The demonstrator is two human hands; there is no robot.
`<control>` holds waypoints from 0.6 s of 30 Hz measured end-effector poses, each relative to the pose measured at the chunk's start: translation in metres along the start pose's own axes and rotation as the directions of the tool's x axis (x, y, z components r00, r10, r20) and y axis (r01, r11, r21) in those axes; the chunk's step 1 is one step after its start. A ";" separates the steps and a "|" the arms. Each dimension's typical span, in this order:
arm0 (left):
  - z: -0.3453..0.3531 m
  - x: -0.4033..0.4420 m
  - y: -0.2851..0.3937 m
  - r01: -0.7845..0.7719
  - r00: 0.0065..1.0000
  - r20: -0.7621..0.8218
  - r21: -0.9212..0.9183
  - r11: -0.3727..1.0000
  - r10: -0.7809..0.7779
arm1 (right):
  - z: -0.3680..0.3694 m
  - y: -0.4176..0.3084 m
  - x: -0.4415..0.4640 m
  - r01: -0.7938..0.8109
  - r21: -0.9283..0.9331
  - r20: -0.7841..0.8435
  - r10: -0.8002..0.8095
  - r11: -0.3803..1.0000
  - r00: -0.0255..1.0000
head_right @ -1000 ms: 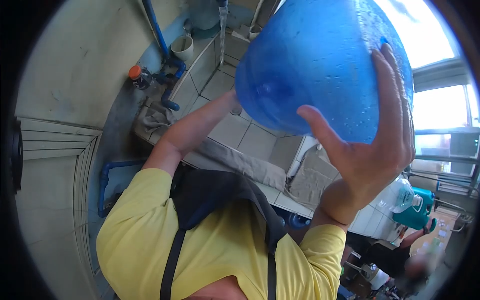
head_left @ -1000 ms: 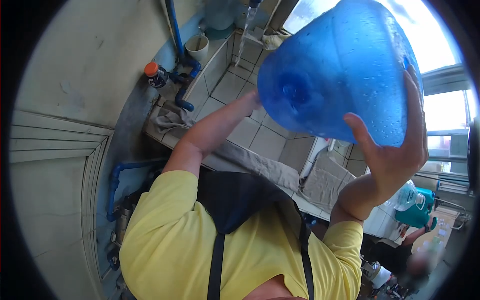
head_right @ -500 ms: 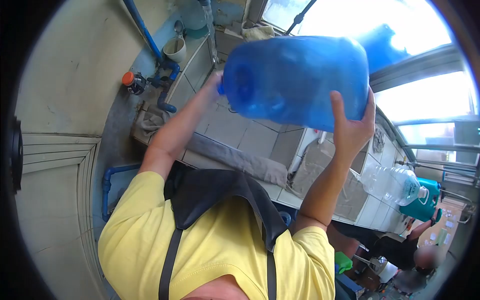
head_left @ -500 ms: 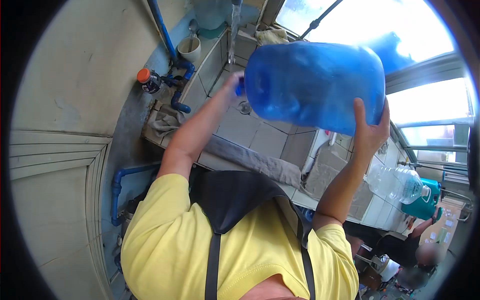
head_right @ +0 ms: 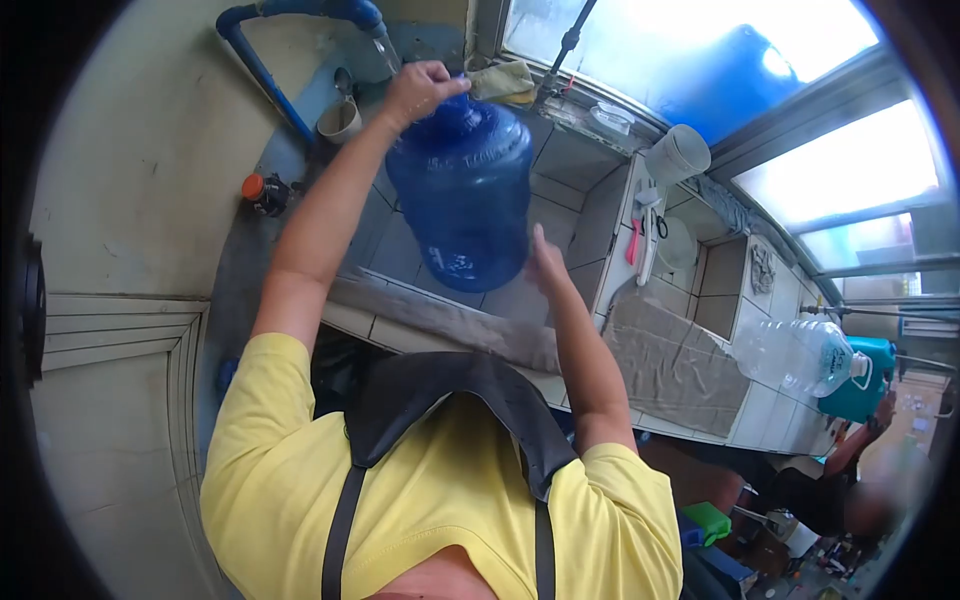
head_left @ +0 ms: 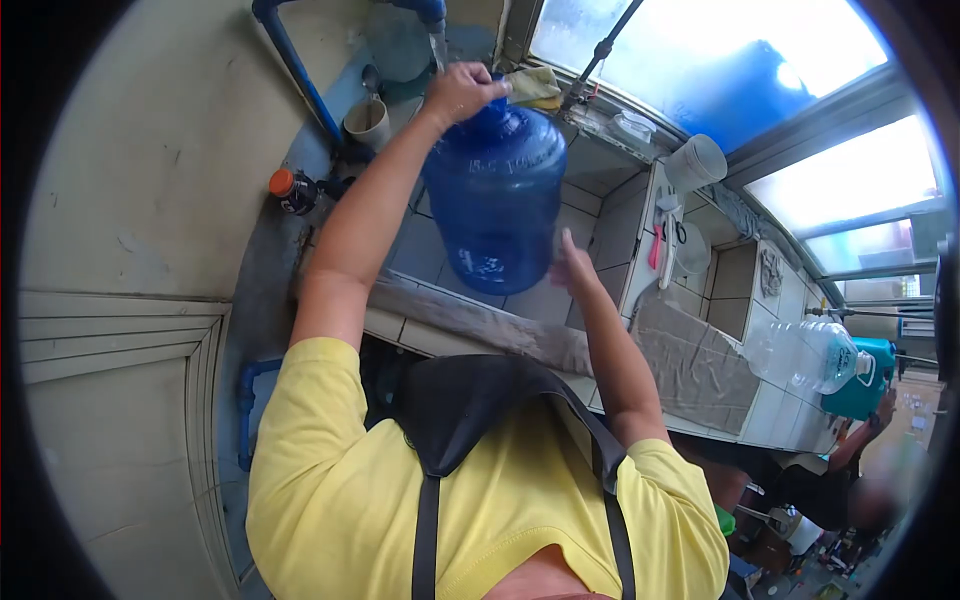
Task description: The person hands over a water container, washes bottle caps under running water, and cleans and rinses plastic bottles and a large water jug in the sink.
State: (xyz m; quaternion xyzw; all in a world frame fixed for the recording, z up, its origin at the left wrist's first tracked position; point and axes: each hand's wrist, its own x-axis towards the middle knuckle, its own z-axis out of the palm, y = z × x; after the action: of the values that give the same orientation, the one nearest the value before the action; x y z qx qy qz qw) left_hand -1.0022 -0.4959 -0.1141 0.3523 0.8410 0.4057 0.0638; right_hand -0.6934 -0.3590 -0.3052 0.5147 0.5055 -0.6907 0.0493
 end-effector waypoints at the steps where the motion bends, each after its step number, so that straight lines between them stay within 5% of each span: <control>1: 0.008 -0.007 -0.005 -0.038 0.995 -0.089 0.052 0.998 0.043 | 0.010 -0.010 0.010 0.141 -0.183 -0.028 -0.149 0.973 0.988; 2: 0.018 -0.015 -0.012 -0.072 0.981 -0.171 0.106 0.992 0.090 | 0.028 -0.027 0.012 0.505 -0.161 -0.107 -0.524 0.848 0.845; 3: 0.026 -0.021 -0.017 -0.100 0.959 -0.247 0.160 0.982 0.138 | 0.049 -0.050 0.004 0.787 -0.174 -0.191 -0.804 0.592 0.563; 5: 0.032 -0.030 -0.031 -0.106 0.943 -0.301 0.138 0.985 0.144 | 0.079 -0.114 -0.044 0.922 -0.188 -0.127 -0.940 0.337 0.318; 7: 0.031 -0.036 -0.042 -0.118 0.890 -0.432 0.089 0.989 0.145 | 0.110 -0.158 -0.057 0.948 -0.101 -0.019 -0.954 0.301 0.300; 11: 0.023 -0.054 -0.038 -0.070 0.896 -0.419 0.191 0.979 0.146 | 0.165 -0.224 -0.081 0.980 -0.041 0.402 -0.895 0.193 0.193; 14: 0.015 -0.069 -0.023 -0.118 0.913 -0.330 0.347 0.930 0.239 | 0.203 -0.248 -0.087 0.927 0.113 0.463 -0.845 0.356 0.268; 16: 0.016 -0.068 -0.023 -0.152 0.917 -0.279 0.415 0.897 0.285 | 0.214 -0.262 -0.098 0.758 0.040 0.496 -0.672 0.651 0.550; 18: 0.014 -0.068 -0.036 -0.211 0.908 -0.246 0.432 0.877 0.340 | 0.222 -0.264 -0.096 0.692 0.128 0.509 -0.646 0.710 0.569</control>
State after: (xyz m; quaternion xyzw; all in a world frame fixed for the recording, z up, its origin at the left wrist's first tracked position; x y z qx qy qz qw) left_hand -0.9655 -0.5463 -0.1618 0.4061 0.8449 0.2831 -0.2028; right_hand -0.9511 -0.4409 -0.0704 0.0757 0.6583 -0.7466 -0.0592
